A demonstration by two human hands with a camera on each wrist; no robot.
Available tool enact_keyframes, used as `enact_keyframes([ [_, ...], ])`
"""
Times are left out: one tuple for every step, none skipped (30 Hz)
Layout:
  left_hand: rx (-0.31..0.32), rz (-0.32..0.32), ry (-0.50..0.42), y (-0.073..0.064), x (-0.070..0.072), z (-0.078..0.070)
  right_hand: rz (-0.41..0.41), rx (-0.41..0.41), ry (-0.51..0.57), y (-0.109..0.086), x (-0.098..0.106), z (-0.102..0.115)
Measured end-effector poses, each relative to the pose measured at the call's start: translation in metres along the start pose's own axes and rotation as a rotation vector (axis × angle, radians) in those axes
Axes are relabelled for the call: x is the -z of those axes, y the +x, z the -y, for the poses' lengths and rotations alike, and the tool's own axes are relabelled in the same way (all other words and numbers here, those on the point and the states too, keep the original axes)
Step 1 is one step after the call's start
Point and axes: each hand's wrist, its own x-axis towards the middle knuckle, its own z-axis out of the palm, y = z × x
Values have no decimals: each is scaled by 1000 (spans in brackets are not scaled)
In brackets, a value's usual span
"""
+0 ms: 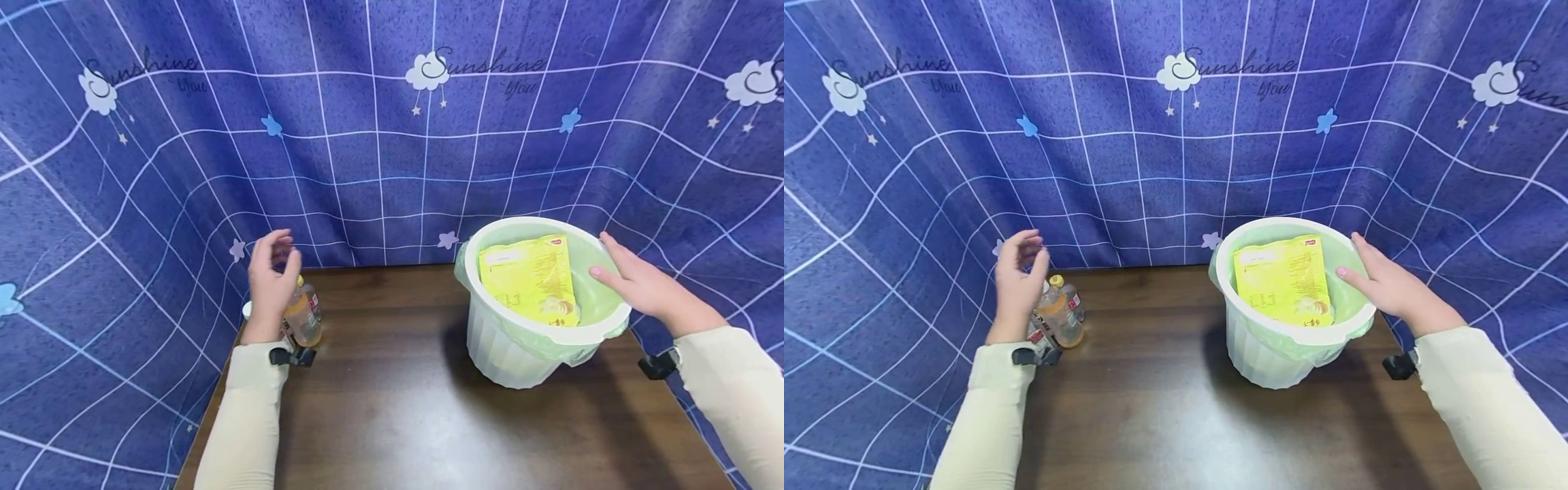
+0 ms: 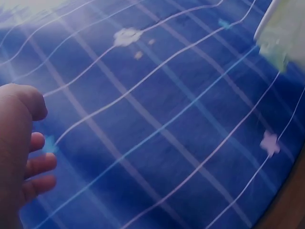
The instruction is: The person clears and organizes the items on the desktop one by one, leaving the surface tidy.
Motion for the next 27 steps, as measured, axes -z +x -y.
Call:
enact_keyframes([
  [2,-21,3,-3,9,3,0,1,1,0,0,0],
  [5,-41,9,-6,18,8,-1,1,1,0,0,0],
  [9,-63,16,-10,26,14,0,1,1,1,-1,0],
  [16,-82,25,-14,33,20,0,1,0,1,-1,0],
  [30,-97,37,-18,40,25,1,-1,0,1,-1,0],
  [44,-108,52,-22,46,31,1,-3,-1,0,-1,0],
  [59,-116,68,-27,51,36,1,-4,0,0,0,1],
  [80,-123,88,-32,55,41,1,-4,-1,0,0,1],
  [100,-126,108,-37,59,46,-1,-2,-1,0,0,1],
  [121,-123,121,-42,63,51,-2,0,-2,-1,0,2],
  [142,-120,131,-47,66,57,-3,1,-1,-1,0,2],
  [159,-115,138,-53,69,62,-3,3,1,-1,0,2],
  [176,-112,139,-58,71,68,-4,5,2,-1,1,3],
  [195,-106,145,-64,74,73,-4,6,3,-1,1,3],
  [211,-95,153,-69,76,79,-4,6,5,-1,1,3],
  [227,-83,154,-75,78,85,-3,5,7,-1,1,3],
  [242,-71,160,-80,80,90,-2,4,9,-1,1,3],
  [257,-61,167,-85,82,95,-3,4,9,-1,1,3],
  [274,-51,176,-90,83,100,-4,5,9,-1,1,3],
  [293,-40,186,-94,85,104,-6,6,10,-1,1,3],
  [305,-32,189,-99,86,107,-7,7,10,-1,1,3],
  [317,-28,185,-103,87,111,-9,10,10,-1,1,2],
  [331,-24,193,-106,88,114,-11,10,8,-1,1,2],
  [340,-23,196,-109,89,117,-11,11,8,-1,1,2],
  [353,-22,194,-112,89,120,-12,10,6,-1,1,2],
  [362,-24,185,-114,89,124,-11,8,8,-1,1,2],
  [372,-25,171,-116,89,126,-12,7,7,-1,1,1],
])
